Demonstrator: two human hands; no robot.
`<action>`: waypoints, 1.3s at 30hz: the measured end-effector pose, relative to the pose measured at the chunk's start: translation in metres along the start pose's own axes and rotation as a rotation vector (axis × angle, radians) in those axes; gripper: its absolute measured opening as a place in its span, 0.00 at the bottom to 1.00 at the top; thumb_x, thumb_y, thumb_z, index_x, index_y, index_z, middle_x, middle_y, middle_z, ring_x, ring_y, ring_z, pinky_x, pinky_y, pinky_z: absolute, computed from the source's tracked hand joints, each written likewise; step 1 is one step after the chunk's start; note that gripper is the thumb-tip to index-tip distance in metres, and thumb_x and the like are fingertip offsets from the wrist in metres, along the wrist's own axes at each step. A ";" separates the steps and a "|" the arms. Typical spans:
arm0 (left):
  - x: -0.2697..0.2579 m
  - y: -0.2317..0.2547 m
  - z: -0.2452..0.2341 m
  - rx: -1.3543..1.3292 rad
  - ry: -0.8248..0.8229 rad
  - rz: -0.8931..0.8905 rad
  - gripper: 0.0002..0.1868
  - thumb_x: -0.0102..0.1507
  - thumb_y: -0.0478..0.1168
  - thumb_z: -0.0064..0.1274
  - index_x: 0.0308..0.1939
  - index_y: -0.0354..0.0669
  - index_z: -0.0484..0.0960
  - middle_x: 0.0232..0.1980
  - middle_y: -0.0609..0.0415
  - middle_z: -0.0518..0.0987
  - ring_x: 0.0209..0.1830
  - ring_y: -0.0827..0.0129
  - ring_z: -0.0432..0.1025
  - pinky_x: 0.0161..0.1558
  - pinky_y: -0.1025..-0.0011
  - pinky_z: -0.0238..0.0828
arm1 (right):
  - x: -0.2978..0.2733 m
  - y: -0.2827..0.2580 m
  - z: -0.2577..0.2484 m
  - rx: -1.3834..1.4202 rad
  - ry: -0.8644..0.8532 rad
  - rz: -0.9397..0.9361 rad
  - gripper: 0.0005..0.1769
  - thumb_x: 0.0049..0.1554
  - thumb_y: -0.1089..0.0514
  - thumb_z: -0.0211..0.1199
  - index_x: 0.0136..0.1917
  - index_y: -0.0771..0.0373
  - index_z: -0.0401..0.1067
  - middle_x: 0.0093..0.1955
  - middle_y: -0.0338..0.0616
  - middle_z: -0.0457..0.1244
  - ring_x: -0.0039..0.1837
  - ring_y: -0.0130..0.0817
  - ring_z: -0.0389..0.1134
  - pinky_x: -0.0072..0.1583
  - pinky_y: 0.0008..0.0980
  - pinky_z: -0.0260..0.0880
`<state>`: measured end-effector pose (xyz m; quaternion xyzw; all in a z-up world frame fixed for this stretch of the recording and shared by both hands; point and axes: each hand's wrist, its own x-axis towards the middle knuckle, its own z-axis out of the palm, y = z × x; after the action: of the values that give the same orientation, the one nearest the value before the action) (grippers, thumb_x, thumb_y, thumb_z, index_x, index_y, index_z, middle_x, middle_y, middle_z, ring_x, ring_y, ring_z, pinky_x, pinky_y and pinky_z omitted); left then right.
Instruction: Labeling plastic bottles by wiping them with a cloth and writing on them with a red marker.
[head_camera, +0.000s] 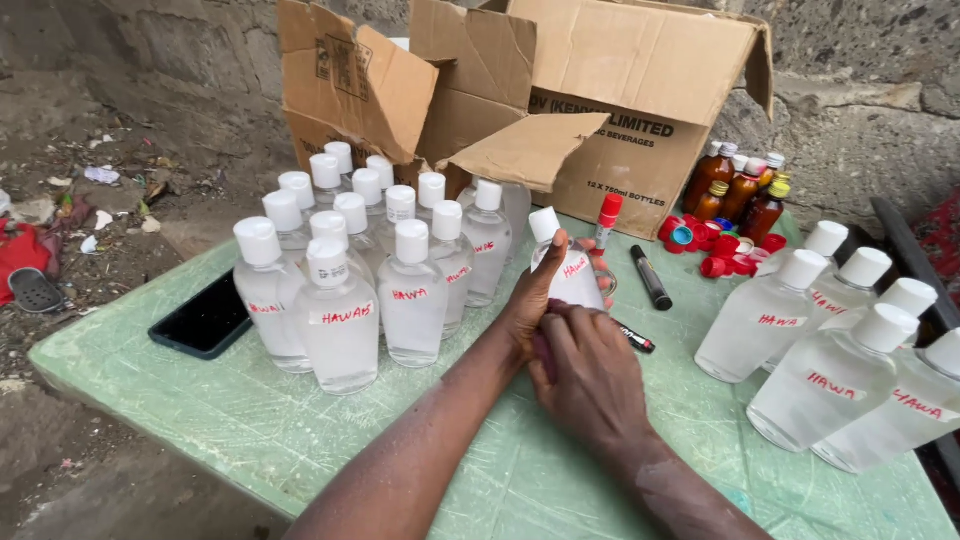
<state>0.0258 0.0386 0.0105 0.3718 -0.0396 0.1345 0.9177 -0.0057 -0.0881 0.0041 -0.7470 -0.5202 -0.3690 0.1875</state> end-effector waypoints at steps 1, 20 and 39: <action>0.010 -0.005 -0.008 -0.068 -0.051 0.043 0.34 0.61 0.63 0.61 0.59 0.41 0.77 0.48 0.43 0.81 0.43 0.57 0.80 0.44 0.53 0.81 | 0.000 0.008 0.009 -0.051 0.084 0.037 0.18 0.48 0.50 0.65 0.50 0.57 0.69 0.47 0.48 0.61 0.45 0.50 0.64 0.46 0.48 0.64; -0.030 0.005 0.065 0.447 0.136 0.559 0.15 0.57 0.49 0.71 0.38 0.44 0.88 0.33 0.52 0.85 0.40 0.72 0.81 0.46 0.68 0.80 | -0.016 0.049 0.002 1.515 -0.017 1.475 0.21 0.67 0.43 0.54 0.56 0.63 0.72 0.50 0.62 0.69 0.54 0.56 0.73 0.62 0.61 0.70; -0.044 0.034 0.051 0.737 0.055 0.595 0.29 0.59 0.68 0.49 0.40 0.47 0.82 0.37 0.56 0.87 0.37 0.72 0.82 0.38 0.75 0.76 | -0.014 0.022 -0.025 0.863 -0.327 0.607 0.32 0.59 0.57 0.34 0.46 0.64 0.84 0.51 0.46 0.75 0.56 0.33 0.75 0.61 0.29 0.73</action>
<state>-0.0241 0.0173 0.0626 0.6414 -0.0697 0.4062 0.6471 0.0034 -0.1223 0.0119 -0.7664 -0.4078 0.0691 0.4915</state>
